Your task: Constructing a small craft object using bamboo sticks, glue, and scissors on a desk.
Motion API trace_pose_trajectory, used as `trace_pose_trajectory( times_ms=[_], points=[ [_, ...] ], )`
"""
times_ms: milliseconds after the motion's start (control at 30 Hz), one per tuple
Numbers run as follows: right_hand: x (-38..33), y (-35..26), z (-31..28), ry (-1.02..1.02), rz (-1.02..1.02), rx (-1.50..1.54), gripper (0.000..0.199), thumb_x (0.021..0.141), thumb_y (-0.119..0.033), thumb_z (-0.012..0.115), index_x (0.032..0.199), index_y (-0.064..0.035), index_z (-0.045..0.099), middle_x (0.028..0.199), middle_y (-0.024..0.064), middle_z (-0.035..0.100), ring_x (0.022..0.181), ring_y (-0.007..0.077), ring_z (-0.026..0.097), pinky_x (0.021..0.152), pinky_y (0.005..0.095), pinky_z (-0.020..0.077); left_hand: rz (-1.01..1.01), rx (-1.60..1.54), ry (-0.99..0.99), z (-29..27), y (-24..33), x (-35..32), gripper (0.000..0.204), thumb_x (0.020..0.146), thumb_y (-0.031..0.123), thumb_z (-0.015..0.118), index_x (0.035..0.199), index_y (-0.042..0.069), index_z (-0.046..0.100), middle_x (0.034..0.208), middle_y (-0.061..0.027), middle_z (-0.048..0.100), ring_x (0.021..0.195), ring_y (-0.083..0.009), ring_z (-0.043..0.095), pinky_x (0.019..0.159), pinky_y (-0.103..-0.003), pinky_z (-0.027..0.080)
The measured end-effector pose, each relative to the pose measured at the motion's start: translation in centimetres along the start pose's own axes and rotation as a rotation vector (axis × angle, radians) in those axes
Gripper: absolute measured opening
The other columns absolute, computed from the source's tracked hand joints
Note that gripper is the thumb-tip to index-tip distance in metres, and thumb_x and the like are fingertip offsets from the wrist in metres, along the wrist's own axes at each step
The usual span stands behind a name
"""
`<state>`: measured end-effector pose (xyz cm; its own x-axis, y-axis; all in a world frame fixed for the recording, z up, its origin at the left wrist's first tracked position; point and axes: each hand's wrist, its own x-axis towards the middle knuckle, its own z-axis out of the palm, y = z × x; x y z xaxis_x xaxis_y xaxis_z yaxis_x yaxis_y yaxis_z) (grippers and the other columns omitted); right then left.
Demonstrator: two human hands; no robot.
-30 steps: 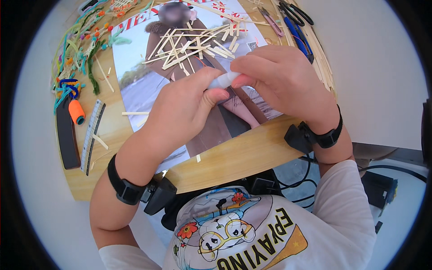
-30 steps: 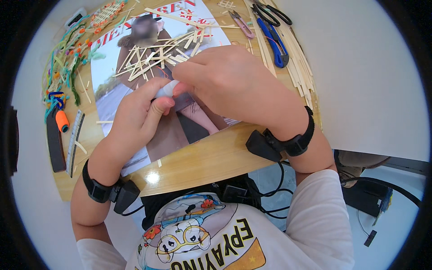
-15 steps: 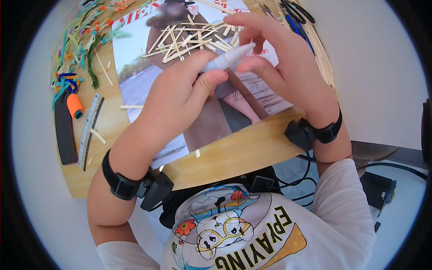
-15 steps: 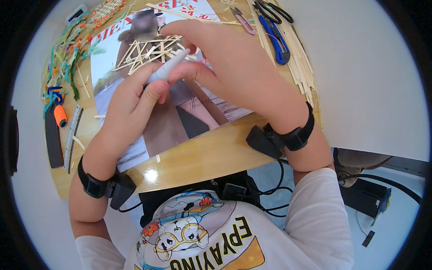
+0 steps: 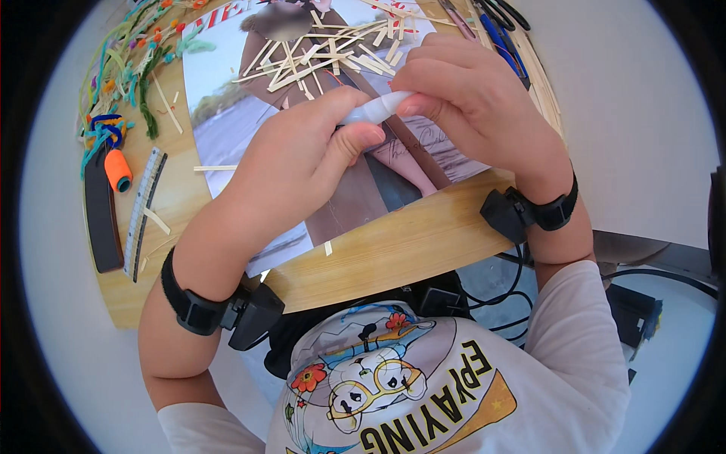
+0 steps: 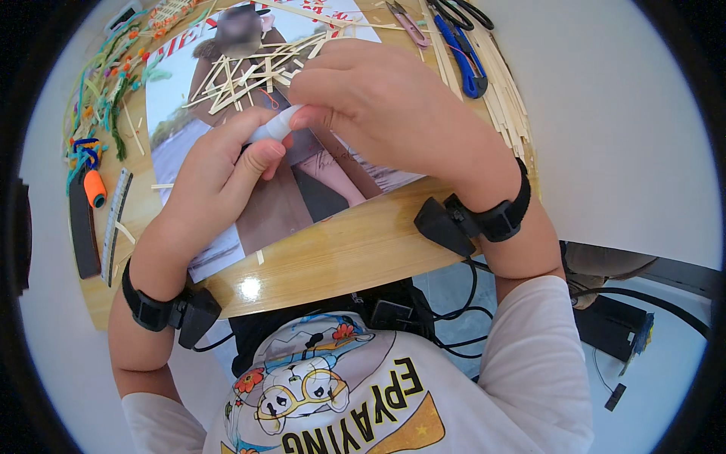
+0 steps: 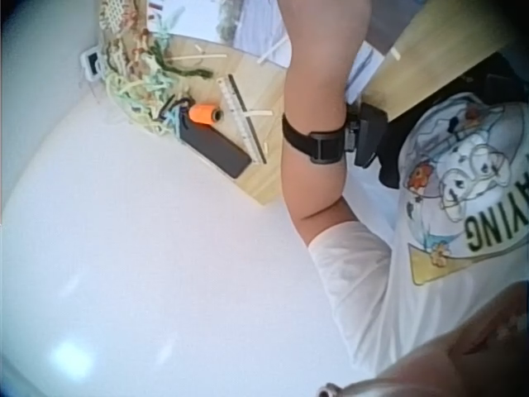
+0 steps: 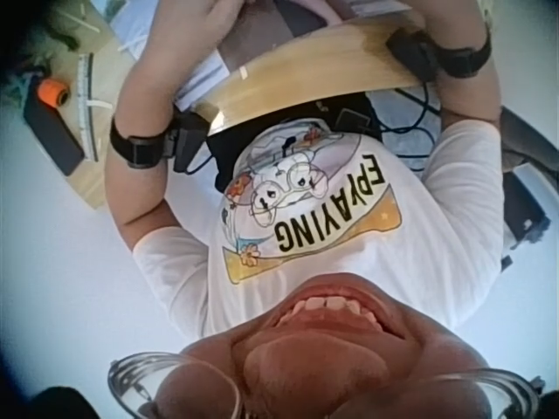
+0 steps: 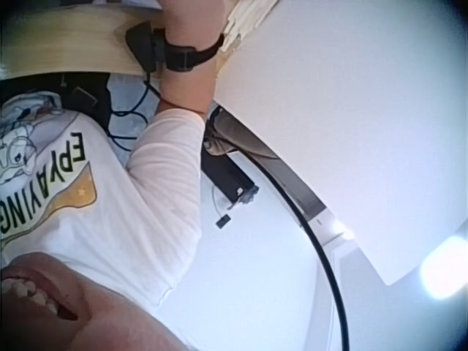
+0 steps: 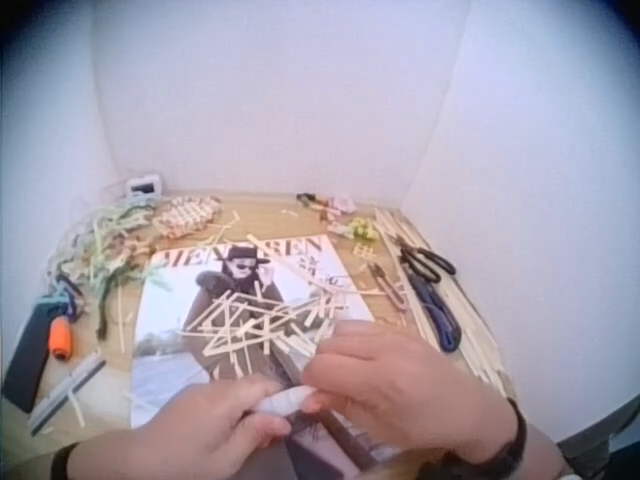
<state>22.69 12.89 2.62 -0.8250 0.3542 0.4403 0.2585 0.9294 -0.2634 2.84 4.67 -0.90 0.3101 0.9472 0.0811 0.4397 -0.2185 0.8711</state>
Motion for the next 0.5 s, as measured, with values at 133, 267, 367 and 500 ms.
trace_pose_trajectory(
  times_ms=[133, 267, 367, 500],
  points=[
    [-0.1, -0.3, 0.0, -0.031, 0.034, -0.015, 0.018, 0.083, -0.024, 0.062, 0.082, -0.0065, 0.061, 0.071, 0.0104, 0.055, 0.074, 0.0292, 0.056, 0.064, 0.0391, 0.0429, -0.002, 0.023, 0.001, 0.2, 0.1, 0.0, 0.027, 0.095, 0.029, 0.050, 0.099, 0.003, 0.057, 0.069, -0.0036, 0.054, 0.065, -0.0134, 0.052, 0.062, -0.026, 0.041],
    [-0.1, -0.4, -0.1, -0.042, 0.057, -0.022, 0.019, 0.085, -0.025, 0.060, 0.080, -0.0061, 0.060, 0.068, 0.0111, 0.055, 0.070, 0.0293, 0.056, 0.061, 0.0392, 0.0422, 0.006, 0.121, 0.055, 0.3, 0.4, -0.1, 0.027, 0.095, 0.029, 0.050, 0.100, 0.003, 0.057, 0.070, -0.0037, 0.054, 0.065, -0.0144, 0.052, 0.062, -0.027, 0.042],
    [-0.3, -0.4, -0.3, -0.047, 0.097, 0.025, 0.018, 0.085, -0.023, 0.059, 0.079, -0.0057, 0.060, 0.069, 0.0121, 0.056, 0.064, 0.0288, 0.054, 0.057, 0.0370, 0.0411, 0.038, 0.128, 0.105, 0.5, 0.0, 0.1, 0.025, 0.092, 0.029, 0.054, 0.101, 0.006, 0.058, 0.070, -0.0081, 0.057, 0.066, -0.0227, 0.056, 0.061, -0.032, 0.044],
    [0.6, -0.8, -1.1, -0.167, 0.201, 0.148, 0.021, 0.088, -0.022, 0.059, 0.090, -0.0012, 0.063, 0.068, 0.0093, 0.057, 0.061, 0.0227, 0.056, 0.057, 0.0283, 0.0431, 0.068, 0.028, 0.136, 0.5, 0.2, 0.1, 0.024, 0.091, 0.029, 0.056, 0.100, 0.006, 0.058, 0.070, -0.0095, 0.059, 0.065, -0.0237, 0.059, 0.060, -0.033, 0.045]
  ],
)
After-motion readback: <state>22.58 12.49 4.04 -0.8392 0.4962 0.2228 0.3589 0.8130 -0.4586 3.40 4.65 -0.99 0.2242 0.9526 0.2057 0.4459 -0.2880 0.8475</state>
